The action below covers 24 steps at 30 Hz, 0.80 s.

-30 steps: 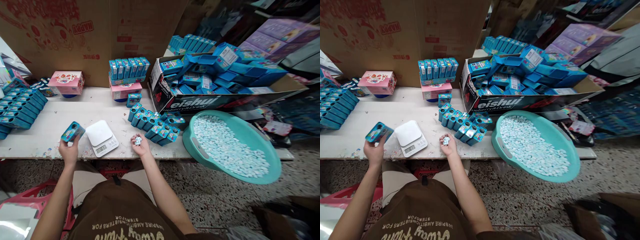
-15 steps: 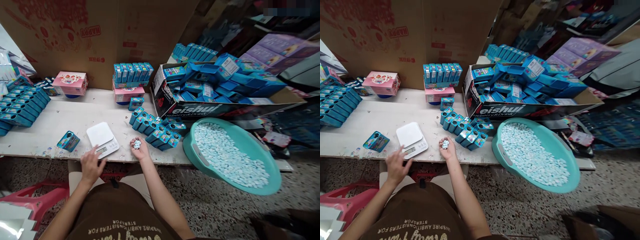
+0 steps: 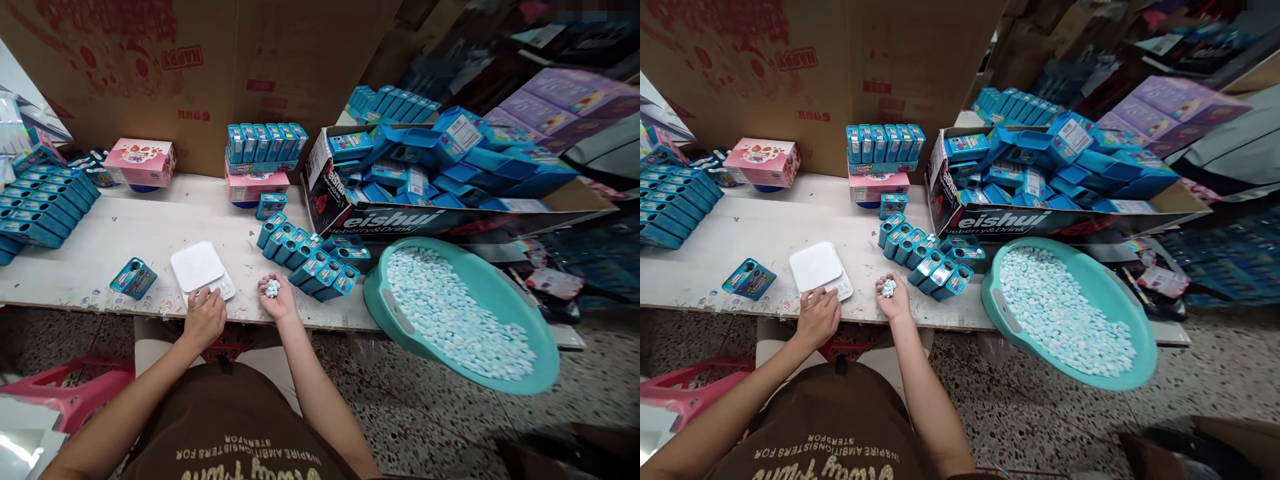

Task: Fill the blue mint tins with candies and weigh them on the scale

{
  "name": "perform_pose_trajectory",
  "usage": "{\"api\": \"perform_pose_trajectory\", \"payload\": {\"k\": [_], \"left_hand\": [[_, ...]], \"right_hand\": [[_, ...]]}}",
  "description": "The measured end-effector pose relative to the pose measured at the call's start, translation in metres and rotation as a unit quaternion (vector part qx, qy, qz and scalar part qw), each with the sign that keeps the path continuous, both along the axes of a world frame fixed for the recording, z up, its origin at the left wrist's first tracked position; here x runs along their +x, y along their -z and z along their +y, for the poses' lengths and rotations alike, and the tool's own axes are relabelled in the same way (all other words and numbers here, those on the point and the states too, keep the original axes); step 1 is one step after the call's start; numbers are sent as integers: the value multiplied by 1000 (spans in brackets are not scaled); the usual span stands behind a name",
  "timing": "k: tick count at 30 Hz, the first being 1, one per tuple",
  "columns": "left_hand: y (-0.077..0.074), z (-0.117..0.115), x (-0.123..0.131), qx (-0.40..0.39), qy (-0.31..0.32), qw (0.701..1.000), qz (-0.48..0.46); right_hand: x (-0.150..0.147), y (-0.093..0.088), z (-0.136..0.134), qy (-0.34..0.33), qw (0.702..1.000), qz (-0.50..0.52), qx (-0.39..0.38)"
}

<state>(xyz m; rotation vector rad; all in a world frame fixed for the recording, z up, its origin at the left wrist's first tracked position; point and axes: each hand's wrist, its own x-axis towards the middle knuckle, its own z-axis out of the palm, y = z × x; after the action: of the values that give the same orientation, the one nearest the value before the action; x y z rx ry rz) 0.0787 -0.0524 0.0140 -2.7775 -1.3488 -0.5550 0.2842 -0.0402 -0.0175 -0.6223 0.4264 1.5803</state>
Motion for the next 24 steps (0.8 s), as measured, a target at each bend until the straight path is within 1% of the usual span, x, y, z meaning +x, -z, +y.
{"api": "perform_pose_trajectory", "payload": {"k": [2, 4, 6, 10, 12, 14, 16, 21, 24], "left_hand": [[-2, 2, 0, 7, 0, 1000, 8], [-4, -2, -4, 18, -2, 1000, 17], [-4, -12, -9, 17, 13, 1000, 23], [-4, -38, -12, -20, 72, 997, 31], [-3, -45, -9, -31, 78, 996, 36], [-3, -44, -6, -30, 69, 996, 42], [-3, -37, -3, -31, 53, 997, 57], [-5, -24, 3, -50, 9, 992, 118], [-6, -20, 9, -55, 2, 987, 148]], "right_hand": [[-1, -1, -1, 1, 1000, 3, -4], [-1, -3, -2, 4, 1000, 4, -7], [-1, -4, -2, 6, 1000, 6, -8], [-1, -5, -1, 12, 1000, 10, -10], [0, -4, -1, 15, 1000, 12, -11], [0, -2, -1, 14, 1000, 12, -7], [1, 0, -2, 7, 1000, 8, 1], [2, 4, -3, -1, 1000, 3, 11], [3, 6, -4, -4, 1000, 2, 17]]}}
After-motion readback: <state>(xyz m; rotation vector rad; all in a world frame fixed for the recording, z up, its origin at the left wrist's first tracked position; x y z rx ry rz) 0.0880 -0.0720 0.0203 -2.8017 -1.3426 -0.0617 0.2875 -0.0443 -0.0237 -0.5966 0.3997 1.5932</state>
